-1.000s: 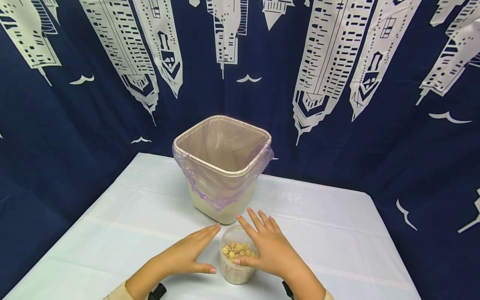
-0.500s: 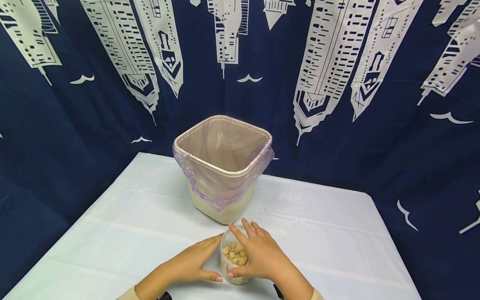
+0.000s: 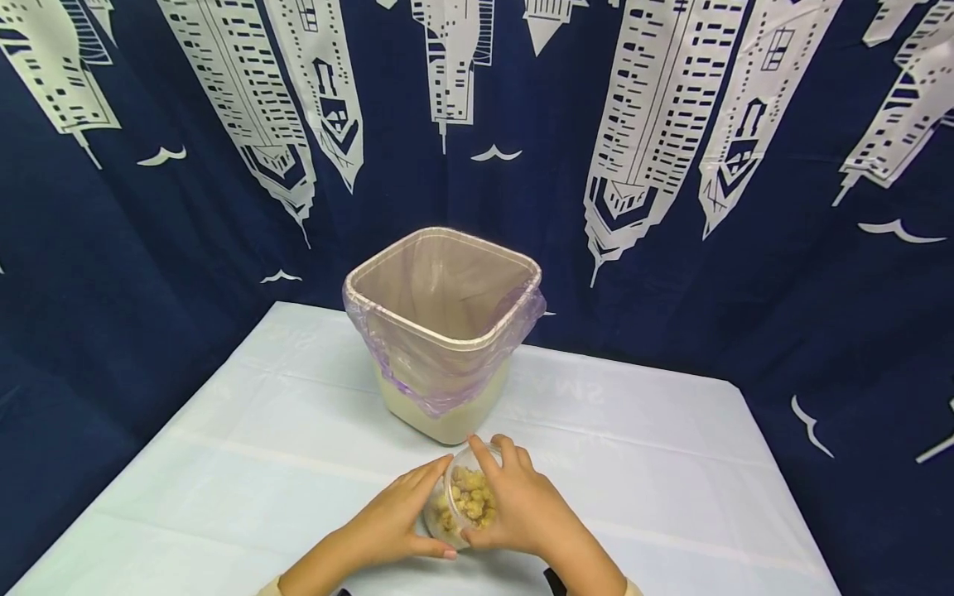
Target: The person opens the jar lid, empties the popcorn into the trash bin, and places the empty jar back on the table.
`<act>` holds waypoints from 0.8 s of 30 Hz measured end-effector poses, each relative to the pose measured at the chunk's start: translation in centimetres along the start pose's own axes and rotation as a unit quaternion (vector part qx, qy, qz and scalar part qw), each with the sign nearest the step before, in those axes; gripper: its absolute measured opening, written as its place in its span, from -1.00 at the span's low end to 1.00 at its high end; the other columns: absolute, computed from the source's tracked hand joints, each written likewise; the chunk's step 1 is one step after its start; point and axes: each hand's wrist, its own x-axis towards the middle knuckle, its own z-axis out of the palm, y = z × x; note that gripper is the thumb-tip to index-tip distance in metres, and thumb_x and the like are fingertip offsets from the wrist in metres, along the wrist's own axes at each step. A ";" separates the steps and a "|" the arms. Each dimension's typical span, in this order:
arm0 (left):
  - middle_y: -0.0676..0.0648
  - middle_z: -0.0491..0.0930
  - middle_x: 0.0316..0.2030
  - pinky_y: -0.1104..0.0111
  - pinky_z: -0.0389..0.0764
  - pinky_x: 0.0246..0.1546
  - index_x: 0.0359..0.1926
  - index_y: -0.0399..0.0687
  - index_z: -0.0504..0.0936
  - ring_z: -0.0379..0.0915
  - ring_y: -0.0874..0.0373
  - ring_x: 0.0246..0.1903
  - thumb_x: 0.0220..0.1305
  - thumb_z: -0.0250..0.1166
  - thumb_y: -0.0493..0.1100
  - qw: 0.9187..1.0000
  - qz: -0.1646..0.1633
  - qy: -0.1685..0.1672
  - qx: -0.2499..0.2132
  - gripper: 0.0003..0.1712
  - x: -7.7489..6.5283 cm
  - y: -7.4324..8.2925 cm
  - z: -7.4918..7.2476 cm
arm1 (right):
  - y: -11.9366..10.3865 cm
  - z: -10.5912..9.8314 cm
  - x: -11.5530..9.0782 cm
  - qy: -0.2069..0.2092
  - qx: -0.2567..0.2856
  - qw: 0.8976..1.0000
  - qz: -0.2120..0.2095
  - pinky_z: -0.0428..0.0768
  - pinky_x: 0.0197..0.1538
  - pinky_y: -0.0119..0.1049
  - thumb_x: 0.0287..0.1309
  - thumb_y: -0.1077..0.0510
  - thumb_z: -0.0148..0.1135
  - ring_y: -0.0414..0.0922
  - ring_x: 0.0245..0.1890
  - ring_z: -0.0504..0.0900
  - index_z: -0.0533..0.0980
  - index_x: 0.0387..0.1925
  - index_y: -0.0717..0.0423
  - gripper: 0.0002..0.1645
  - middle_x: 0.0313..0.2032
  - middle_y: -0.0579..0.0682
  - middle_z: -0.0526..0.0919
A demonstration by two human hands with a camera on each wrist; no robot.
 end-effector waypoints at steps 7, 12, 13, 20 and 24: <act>-0.20 0.09 0.27 0.05 0.22 0.12 0.33 -0.27 -0.07 0.06 -0.08 0.22 -0.43 0.41 0.33 0.995 0.028 0.087 0.025 0.39 0.7 0.7 0.2 | -0.1 0.4 -0.5 0.070 0.038 0.997 0.005 0.57 -0.33 -0.19 -0.51 -0.20 0.47 0.08 -0.05 0.37 0.10 0.29 0.06 0.26 0.07 0.15 0.24; -0.18 0.16 0.23 0.06 0.18 0.14 0.30 -0.29 0.02 0.08 -0.08 0.19 -0.61 0.46 0.36 0.986 0.031 0.153 0.056 0.46 1.2 1.2 0.3 | -0.2 0.6 -0.5 0.119 0.056 0.991 -0.001 0.53 -0.18 -0.14 -0.53 -0.21 0.48 -0.01 -0.06 0.38 0.11 0.27 0.04 0.24 0.04 0.09 0.25; -0.17 0.18 0.21 0.06 0.19 0.14 0.29 -0.29 0.05 0.10 -0.07 0.18 -0.62 0.45 0.37 0.983 0.033 0.167 0.065 0.45 1.3 1.2 0.3 | -0.2 0.7 -0.5 0.127 0.060 0.990 -0.002 0.53 -0.16 -0.13 -0.53 -0.22 0.47 -0.02 -0.06 0.39 0.12 0.26 0.06 0.24 0.03 0.09 0.25; -0.14 0.28 0.14 0.11 0.22 0.13 0.24 -0.26 0.17 0.17 0.00 0.13 -0.54 0.43 0.38 0.967 0.053 0.218 0.121 0.32 1.8 1.2 -0.2 | -0.3 1.1 -0.6 0.167 0.071 0.983 -0.023 0.53 -0.17 -0.09 -0.50 -0.31 0.44 0.00 -0.03 0.36 0.13 0.26 0.11 0.25 0.03 0.08 0.25; -0.13 0.28 0.14 0.13 0.19 0.14 0.23 -0.22 0.20 0.17 0.00 0.11 -0.62 0.49 0.30 0.966 0.063 0.214 0.131 0.31 1.7 1.2 -0.7 | -0.2 1.3 -0.6 0.165 0.072 0.983 -0.046 0.53 -0.18 -0.05 -0.48 -0.29 0.43 0.05 -0.01 0.35 0.08 0.28 0.11 0.27 0.07 0.12 0.22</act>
